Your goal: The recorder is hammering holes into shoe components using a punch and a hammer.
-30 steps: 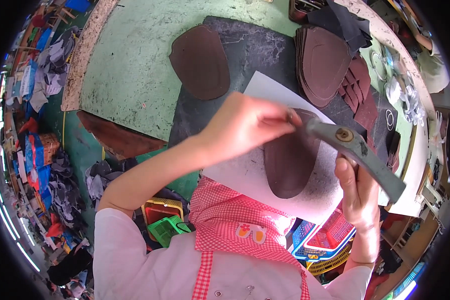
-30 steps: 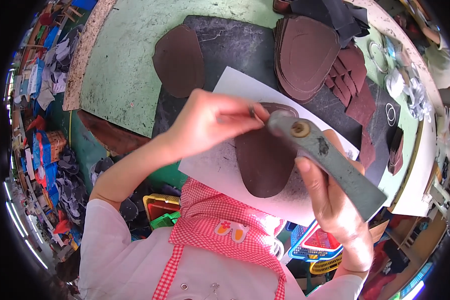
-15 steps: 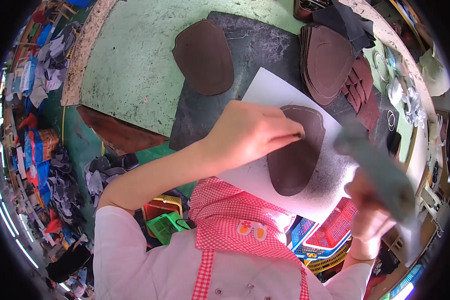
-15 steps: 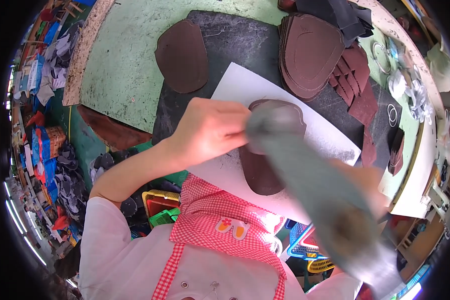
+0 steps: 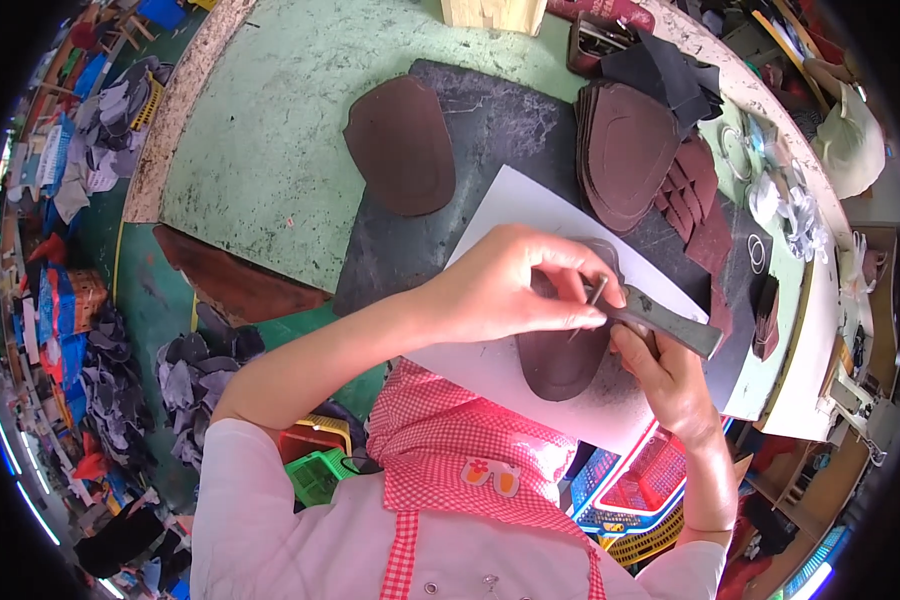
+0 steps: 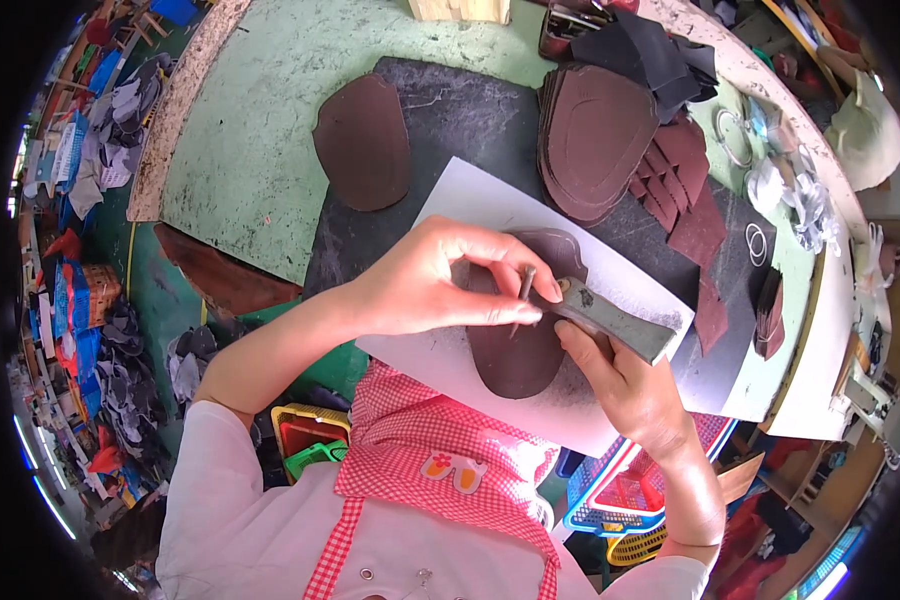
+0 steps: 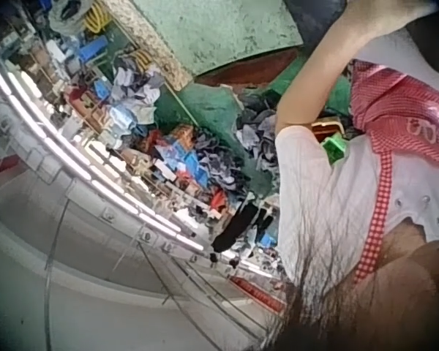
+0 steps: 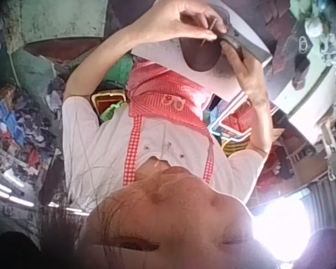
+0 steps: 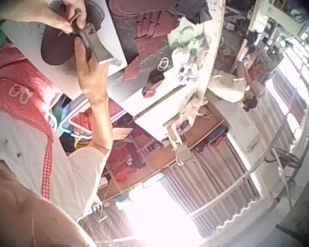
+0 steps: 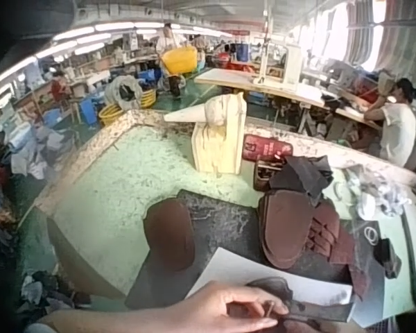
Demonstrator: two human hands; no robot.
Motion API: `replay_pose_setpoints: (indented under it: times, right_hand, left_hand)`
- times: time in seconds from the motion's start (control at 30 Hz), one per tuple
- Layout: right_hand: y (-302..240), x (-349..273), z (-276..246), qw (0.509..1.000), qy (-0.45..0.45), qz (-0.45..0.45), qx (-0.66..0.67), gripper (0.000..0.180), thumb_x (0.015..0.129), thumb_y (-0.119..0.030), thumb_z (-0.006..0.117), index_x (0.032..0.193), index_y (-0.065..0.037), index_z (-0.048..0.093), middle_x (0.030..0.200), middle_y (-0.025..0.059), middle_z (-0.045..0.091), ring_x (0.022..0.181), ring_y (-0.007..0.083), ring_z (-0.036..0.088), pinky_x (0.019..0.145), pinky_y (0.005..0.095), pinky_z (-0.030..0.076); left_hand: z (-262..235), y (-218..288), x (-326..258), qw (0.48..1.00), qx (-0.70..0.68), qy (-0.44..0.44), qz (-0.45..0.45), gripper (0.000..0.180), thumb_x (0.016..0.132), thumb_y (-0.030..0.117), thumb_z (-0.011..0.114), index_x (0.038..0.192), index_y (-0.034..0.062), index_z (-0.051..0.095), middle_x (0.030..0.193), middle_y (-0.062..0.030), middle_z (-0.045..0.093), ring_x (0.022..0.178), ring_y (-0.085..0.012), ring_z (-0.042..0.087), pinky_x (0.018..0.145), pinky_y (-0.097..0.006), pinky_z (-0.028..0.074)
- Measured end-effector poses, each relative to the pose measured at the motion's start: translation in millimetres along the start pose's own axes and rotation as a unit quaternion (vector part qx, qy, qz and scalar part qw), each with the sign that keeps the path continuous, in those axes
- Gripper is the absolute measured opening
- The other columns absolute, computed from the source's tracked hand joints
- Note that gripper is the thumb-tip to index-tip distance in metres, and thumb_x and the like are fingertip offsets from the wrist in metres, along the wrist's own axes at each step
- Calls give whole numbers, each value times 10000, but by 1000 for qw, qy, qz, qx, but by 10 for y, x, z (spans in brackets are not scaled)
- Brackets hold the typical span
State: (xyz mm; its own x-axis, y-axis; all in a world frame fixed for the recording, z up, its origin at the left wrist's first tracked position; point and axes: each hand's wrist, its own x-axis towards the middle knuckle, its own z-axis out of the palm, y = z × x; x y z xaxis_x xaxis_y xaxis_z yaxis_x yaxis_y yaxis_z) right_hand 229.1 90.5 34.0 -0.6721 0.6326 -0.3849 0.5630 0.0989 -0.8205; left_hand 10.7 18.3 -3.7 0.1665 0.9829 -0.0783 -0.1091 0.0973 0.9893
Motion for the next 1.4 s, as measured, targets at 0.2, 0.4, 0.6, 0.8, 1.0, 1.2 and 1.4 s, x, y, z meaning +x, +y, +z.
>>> replay_pose_setpoints:
  times: [0.2, 0.4, 0.6, 0.8, 1.0, 1.2, 1.4]
  right_hand:
    - [-69, 392, -280, 964, 96, -115, -220, 175, 839, -62, 648, 972, 5, 556, 676, 104, 605, 617, 161, 599, 587, 323, 466]
    - [79, 1050, -325, 784, 214, -381, -441, 281, 707, -3, 667, 948, -29, 526, 908, 138, 662, 822, 315, 651, 708, 373, 523]
    - [45, 977, -583, 929, 129, -221, -268, 160, 805, -68, 654, 910, -40, 537, 703, 219, 543, 688, 409, 573, 580, 422, 455]
    - [36, 1015, -496, 878, 126, -328, -325, 353, 749, -86, 701, 1053, -19, 534, 872, 209, 622, 830, 355, 634, 725, 404, 503]
    - [110, 944, -421, 861, 149, -317, -368, 173, 760, -48, 648, 880, -44, 523, 707, 154, 586, 653, 337, 617, 587, 425, 484]
    - [40, 797, -633, 917, 110, -246, -294, 73, 798, -71, 576, 826, -26, 526, 672, 176, 512, 585, 320, 566, 553, 322, 442]
    - [-97, 77, -129, 890, -63, -371, -258, 235, 666, -63, 703, 878, -7, 618, 808, 96, 647, 688, 248, 668, 578, 333, 516]
  left_hand:
    - [-352, 77, -124, 942, 265, 177, 108, 85, 792, 60, 721, 866, 44, 684, 893, -13, 697, 779, -82, 612, 707, -265, 491]
    - [-1300, -67, -307, 880, 392, 262, 63, 159, 794, 97, 716, 952, 91, 704, 823, 6, 707, 726, -99, 638, 732, -261, 500]
    - [-966, 20, -241, 878, 370, 290, 89, 178, 791, 56, 717, 968, 68, 696, 871, 4, 710, 773, -76, 637, 789, -265, 506]
    - [-714, -6, -136, 948, 198, 239, 68, 202, 822, 0, 683, 1022, 21, 665, 922, -17, 701, 766, -64, 635, 710, -207, 514]
    - [-671, 42, -308, 947, 205, 242, 44, 193, 824, -13, 678, 1013, 22, 664, 863, -10, 686, 745, -43, 622, 672, -191, 501]
    - [-734, 135, -531, 947, 169, 272, -6, 183, 866, 8, 641, 1049, 24, 645, 877, -35, 681, 790, -79, 647, 681, -206, 510]
    - [-558, 152, -363, 960, 52, 273, 32, 171, 873, -7, 627, 1043, -8, 611, 1011, -82, 659, 838, -158, 678, 686, -252, 558]
